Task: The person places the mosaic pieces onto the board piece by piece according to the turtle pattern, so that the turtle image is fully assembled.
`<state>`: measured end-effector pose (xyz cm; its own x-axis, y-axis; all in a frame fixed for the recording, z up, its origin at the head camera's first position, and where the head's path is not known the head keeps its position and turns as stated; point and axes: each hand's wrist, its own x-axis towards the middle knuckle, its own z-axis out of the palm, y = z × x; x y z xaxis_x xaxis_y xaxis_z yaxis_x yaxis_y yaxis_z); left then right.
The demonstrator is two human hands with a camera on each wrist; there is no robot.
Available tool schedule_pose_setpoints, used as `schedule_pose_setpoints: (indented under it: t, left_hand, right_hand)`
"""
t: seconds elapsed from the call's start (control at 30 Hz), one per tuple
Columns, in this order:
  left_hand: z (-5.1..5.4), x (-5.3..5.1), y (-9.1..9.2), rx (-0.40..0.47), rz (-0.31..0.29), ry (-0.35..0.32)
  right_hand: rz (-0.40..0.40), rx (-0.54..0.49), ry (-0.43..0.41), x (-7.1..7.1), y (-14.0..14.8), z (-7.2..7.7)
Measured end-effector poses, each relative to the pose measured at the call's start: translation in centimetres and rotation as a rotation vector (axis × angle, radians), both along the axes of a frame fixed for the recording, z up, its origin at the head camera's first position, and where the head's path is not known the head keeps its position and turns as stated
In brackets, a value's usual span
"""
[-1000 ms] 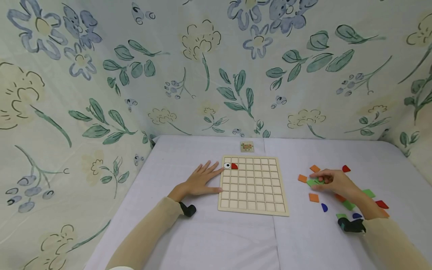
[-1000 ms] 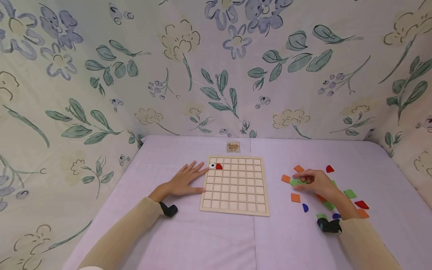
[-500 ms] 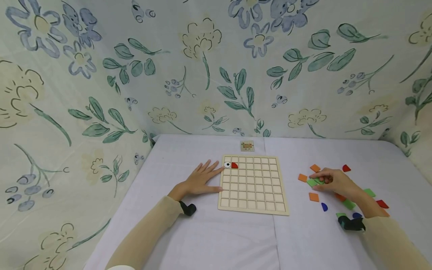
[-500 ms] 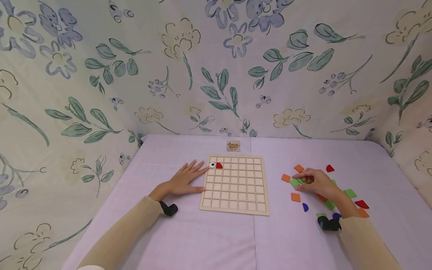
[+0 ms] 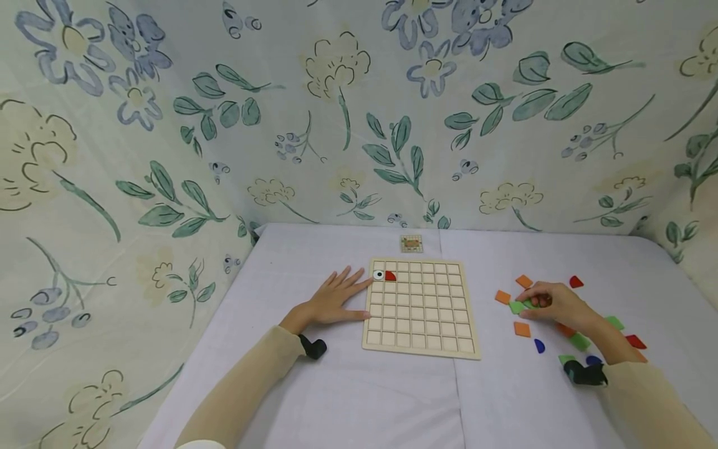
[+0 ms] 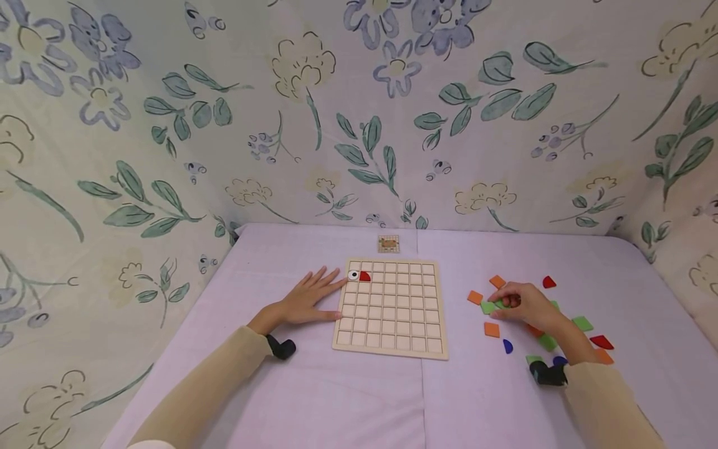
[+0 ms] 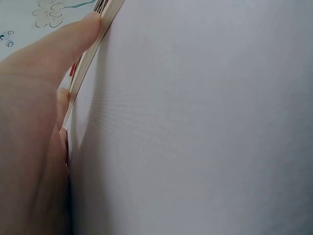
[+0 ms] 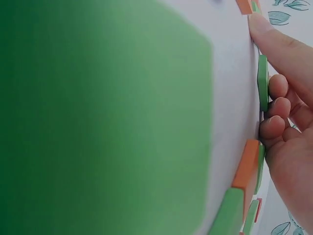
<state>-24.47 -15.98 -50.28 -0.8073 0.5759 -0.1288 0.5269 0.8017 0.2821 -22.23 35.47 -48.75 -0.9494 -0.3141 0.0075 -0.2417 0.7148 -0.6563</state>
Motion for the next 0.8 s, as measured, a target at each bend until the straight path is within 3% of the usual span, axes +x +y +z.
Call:
schedule_pose_setpoints:
  t: [0.2,0.5,0.8]
  left_hand:
    - [-0.3,-0.1,-0.1,0.002,0.002,-0.006]
    - [-0.2,-0.1,-0.1,0.001,0.009,-0.017]
    - [-0.3,-0.1,-0.1,-0.006,0.009,-0.014]
  right_hand:
    - [0.009,0.002,-0.004,0.1,0.0,0.0]
    - [-0.039,0.022,-0.049,-0.1,-0.3,0.6]
    - [-0.016,-0.003,0.072,-0.2,-1.9,1.8]
